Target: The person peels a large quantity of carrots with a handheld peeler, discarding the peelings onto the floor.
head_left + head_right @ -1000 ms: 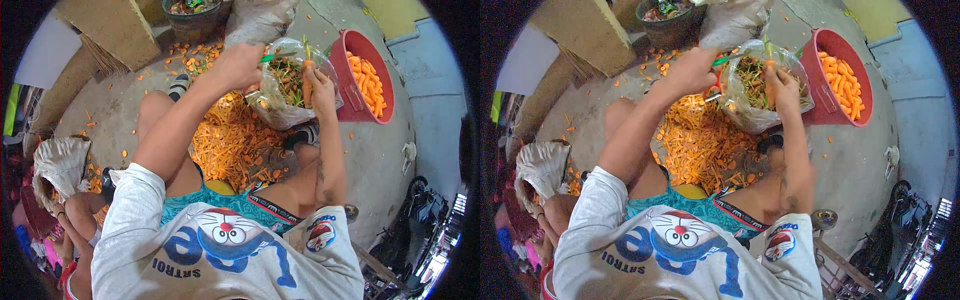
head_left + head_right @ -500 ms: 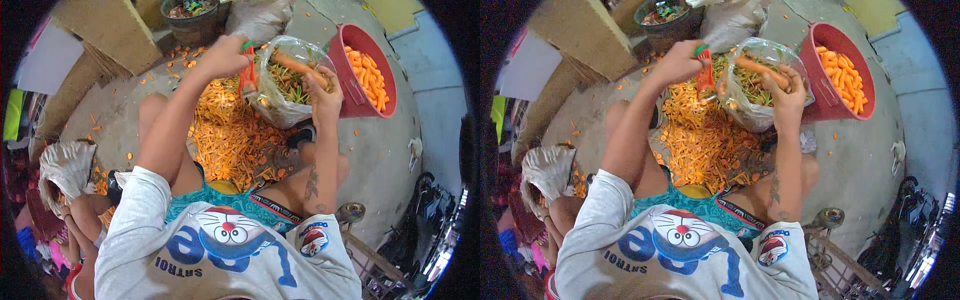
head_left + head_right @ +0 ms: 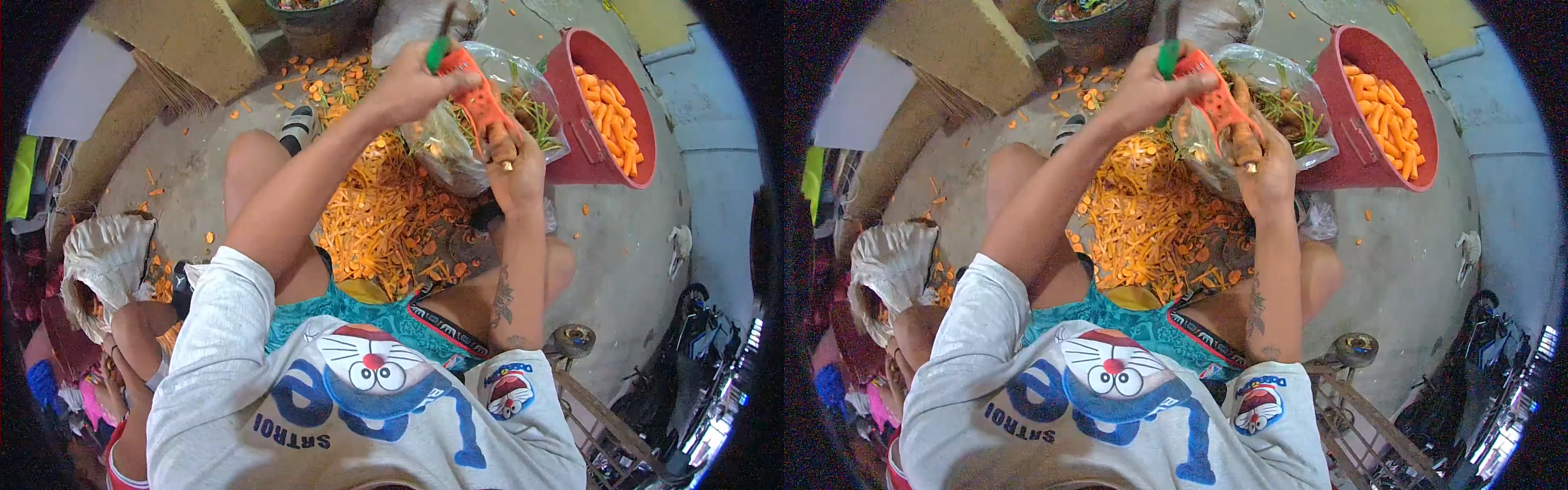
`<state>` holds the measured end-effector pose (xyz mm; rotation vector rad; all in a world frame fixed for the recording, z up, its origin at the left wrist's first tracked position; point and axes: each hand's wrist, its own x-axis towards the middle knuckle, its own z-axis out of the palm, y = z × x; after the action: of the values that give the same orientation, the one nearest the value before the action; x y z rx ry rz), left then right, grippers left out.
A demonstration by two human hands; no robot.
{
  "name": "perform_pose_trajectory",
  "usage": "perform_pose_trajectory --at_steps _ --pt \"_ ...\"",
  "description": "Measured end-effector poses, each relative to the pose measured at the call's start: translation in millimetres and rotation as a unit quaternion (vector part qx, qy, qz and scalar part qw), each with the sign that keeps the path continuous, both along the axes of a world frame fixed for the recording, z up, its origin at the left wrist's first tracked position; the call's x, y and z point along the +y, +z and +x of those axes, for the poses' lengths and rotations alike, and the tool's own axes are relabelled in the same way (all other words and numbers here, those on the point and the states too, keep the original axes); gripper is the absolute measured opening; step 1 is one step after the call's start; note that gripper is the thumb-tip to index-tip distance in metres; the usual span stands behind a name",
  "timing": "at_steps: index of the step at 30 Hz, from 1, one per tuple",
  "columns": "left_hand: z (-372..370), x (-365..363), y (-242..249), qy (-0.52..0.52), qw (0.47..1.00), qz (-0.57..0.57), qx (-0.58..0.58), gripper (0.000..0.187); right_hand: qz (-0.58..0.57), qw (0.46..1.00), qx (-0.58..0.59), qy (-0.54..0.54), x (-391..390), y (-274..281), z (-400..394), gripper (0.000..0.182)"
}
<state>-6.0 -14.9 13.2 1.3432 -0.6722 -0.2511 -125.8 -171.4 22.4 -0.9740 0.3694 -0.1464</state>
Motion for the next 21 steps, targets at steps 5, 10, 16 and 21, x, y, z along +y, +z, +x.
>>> perform_pose_trajectory --at_steps 5,10,16,21 --pt "19 -1 -4 0.054 0.996 -0.002 -0.069 0.020 0.026 0.997 -0.011 0.073 -6 0 -10 0.039" --pt "52 19 -11 0.150 0.988 -0.028 -0.030 0.016 0.062 0.982 -0.050 0.172 -17 -4 -12 0.044" --pt "-3 -4 -2 0.071 0.988 0.000 -0.140 0.022 -0.023 0.999 0.018 0.027 -12 -2 -18 0.041" --pt "45 23 7 0.158 0.985 -0.038 -0.059 0.010 0.070 0.980 -0.069 0.175 -19 -1 -19 0.043"
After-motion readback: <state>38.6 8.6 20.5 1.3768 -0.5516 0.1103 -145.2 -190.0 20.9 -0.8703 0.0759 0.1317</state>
